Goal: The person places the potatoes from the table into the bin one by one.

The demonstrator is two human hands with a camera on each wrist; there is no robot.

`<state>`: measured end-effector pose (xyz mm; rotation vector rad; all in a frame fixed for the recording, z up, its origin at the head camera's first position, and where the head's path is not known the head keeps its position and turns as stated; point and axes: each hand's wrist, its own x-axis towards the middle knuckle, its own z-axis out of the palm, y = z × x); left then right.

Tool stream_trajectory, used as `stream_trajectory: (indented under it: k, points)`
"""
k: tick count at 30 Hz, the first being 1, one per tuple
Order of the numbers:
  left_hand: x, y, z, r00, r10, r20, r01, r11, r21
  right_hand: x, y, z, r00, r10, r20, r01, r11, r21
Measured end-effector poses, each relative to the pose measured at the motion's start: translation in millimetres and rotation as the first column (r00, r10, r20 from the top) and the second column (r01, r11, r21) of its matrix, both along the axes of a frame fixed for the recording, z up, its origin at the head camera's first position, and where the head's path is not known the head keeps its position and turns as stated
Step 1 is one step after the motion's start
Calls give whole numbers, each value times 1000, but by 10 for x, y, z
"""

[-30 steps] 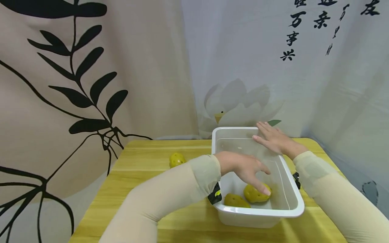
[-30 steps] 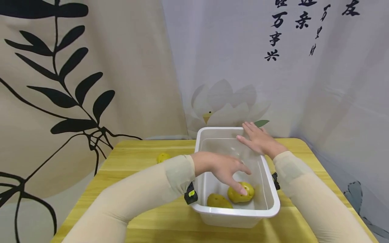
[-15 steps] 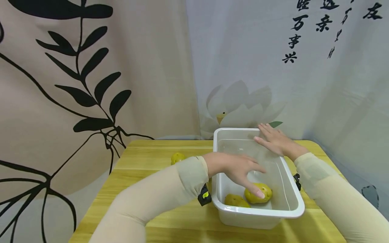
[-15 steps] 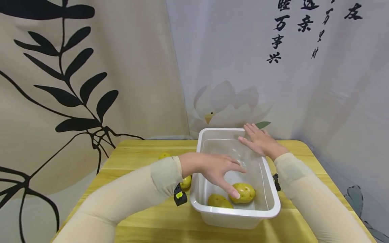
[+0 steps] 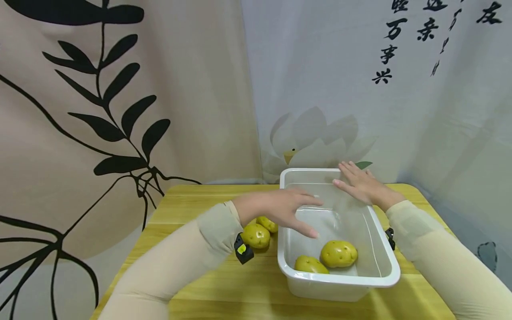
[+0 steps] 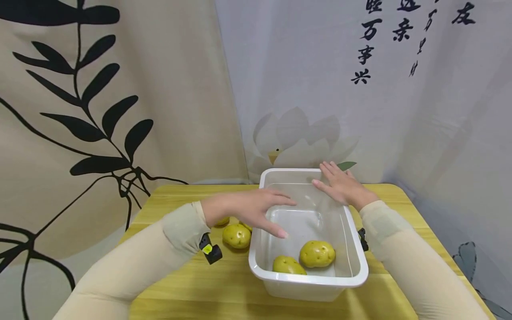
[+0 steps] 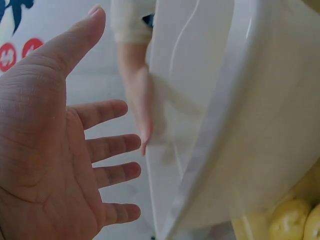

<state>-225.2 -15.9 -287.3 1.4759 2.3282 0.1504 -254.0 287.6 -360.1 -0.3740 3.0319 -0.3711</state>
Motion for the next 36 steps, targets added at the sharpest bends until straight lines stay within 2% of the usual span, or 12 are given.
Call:
stream_trajectory:
  k: [6, 16, 26, 36]
  points:
    - [-88, -256, 88, 997, 79, -12, -78, 995, 61, 4, 7, 12, 1000, -2, -8, 2, 1000, 4]
    - [-192, -615, 133, 986, 165, -4, -164, 981, 102, 50, 2, 22, 1000, -9, -2, 9, 1000, -7]
    - [-345, -959, -26, 973, 229, 29, -231, 964, 132, 57, 1, 4, 1000, -13, 3, 13, 1000, -2]
    - [-440, -1233, -173, 968, 251, 17, -250, 956, 152, 87, -21, -17, 1000, -11, -3, 11, 1000, 6]
